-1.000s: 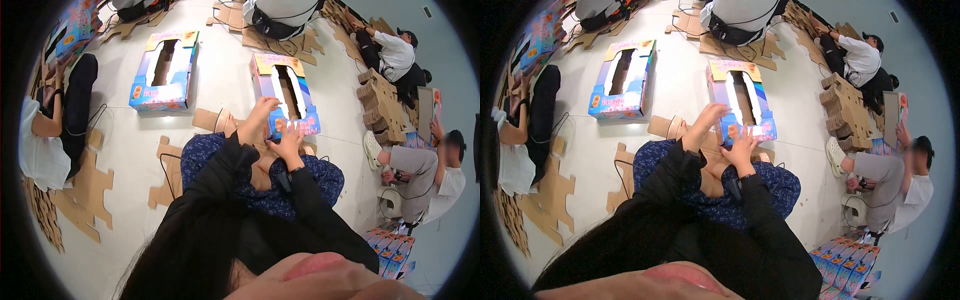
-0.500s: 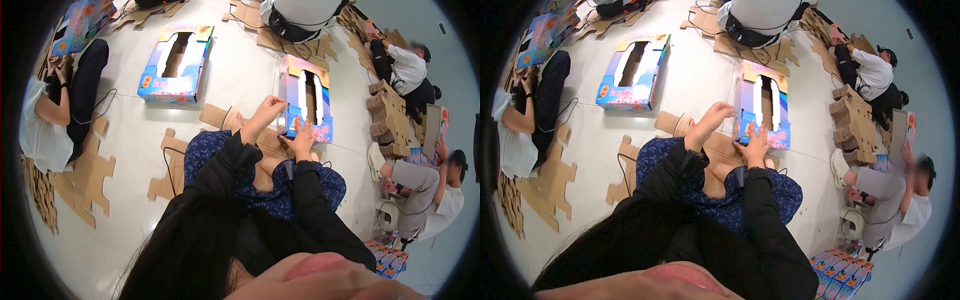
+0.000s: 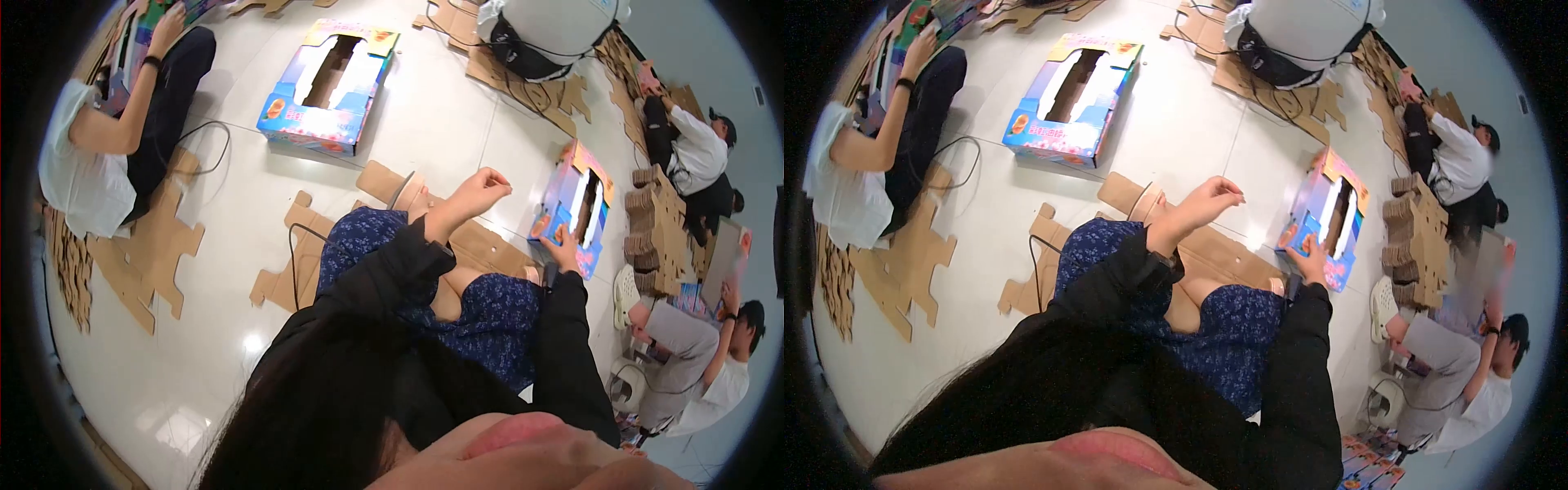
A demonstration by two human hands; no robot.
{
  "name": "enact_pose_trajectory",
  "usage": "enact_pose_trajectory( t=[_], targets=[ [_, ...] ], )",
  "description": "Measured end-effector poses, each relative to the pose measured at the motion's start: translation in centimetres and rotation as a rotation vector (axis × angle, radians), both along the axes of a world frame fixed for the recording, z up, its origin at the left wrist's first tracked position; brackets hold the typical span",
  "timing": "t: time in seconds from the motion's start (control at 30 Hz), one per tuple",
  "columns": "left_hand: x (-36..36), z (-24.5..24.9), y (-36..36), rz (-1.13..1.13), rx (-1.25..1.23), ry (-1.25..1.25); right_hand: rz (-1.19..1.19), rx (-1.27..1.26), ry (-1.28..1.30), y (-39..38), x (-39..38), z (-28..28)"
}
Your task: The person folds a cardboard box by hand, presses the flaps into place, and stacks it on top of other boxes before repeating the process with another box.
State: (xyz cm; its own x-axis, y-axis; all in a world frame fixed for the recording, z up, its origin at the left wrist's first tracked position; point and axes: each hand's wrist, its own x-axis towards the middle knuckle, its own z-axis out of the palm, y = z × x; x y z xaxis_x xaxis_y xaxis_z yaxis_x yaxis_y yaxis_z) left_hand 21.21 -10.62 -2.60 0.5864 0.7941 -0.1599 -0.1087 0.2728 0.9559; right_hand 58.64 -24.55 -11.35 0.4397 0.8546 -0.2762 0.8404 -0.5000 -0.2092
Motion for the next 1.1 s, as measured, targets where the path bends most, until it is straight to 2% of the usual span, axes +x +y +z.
enact_pose_trajectory(
  t=[0.1,0.2,0.3,0.33,0.4,0.43,0.47,0.5,0.53,0.6,0.63,0.7,0.73,0.77,0.83,0.87,0.97,1.07,1.1],
  targets=[
    [0.2,0.1,0.0,0.01,0.006,0.024,0.042,0.038,-0.071,-0.8,0.3,0.4],
    [0.9,-0.4,0.2,0.001,0.023,0.019,-0.039,-0.09,-0.137,-0.3,-0.5,2.1],
    [1.6,-1.2,0.3,-0.014,0.041,-0.036,-0.059,-0.256,-0.108,0.9,2.1,1.1],
    [0.9,-0.1,0.2,-0.065,0.071,-0.043,-0.072,-0.319,-0.094,2.0,1.4,2.3],
    [-0.8,2.5,0.1,-0.159,0.134,-0.054,0.124,-0.557,-0.513,3.6,-3.4,5.9],
    [-1.7,3.8,0.6,-0.334,0.024,-0.114,0.162,-0.467,-0.562,4.3,-4.0,5.2],
    [-2.5,4.6,1.1,-0.508,-0.085,-0.174,0.144,-0.53,-0.508,6.6,-9.3,8.4],
    [-3.5,4.5,1.2,-0.656,-0.057,-0.385,0.247,-0.392,-0.494,8.2,-8.5,5.7],
    [-4.3,4.6,1.4,-0.71,-0.072,-0.489,0.347,-0.256,-0.475,9.6,-7.7,3.0],
    [-5.9,5.8,1.8,-0.833,-0.096,-0.694,0.492,0.109,0.097,13.2,-11.1,2.2],
    [-7.0,6.4,1.7,-0.801,-0.045,-0.747,0.548,0.286,0.391,15.2,-14.6,1.7],
    [-7.2,5.2,2.2,-0.855,0.008,-1.107,0.766,0.505,0.434,17.7,-23.7,4.4],
    [-7.2,4.5,2.4,-0.877,0.034,-1.29,0.891,0.539,0.318,18.4,-28.5,7.0],
    [-7.1,4.2,2.4,-0.864,0.036,-1.308,1.008,0.586,0.199,19.1,-33.2,9.6],
    [-7.0,3.6,2.3,-0.834,0.036,-1.343,1.167,0.55,0.177,21.3,-38.8,10.4],
    [-7.0,3.4,2.4,-0.82,0.032,-1.36,1.238,0.469,0.126,22.2,-40.8,10.3],
    [-8.3,4.7,2.4,-0.797,0.007,-1.349,1.449,0.493,0.089,24.4,-44.8,7.3],
    [-8.2,4.7,2.9,-0.792,0.034,-1.424,1.442,0.351,0.011,25.3,-46.1,4.3],
    [-8.2,4.7,2.9,-0.788,0.025,-1.448,1.404,0.385,0.044,25.2,-46.2,3.6]
  ],
)
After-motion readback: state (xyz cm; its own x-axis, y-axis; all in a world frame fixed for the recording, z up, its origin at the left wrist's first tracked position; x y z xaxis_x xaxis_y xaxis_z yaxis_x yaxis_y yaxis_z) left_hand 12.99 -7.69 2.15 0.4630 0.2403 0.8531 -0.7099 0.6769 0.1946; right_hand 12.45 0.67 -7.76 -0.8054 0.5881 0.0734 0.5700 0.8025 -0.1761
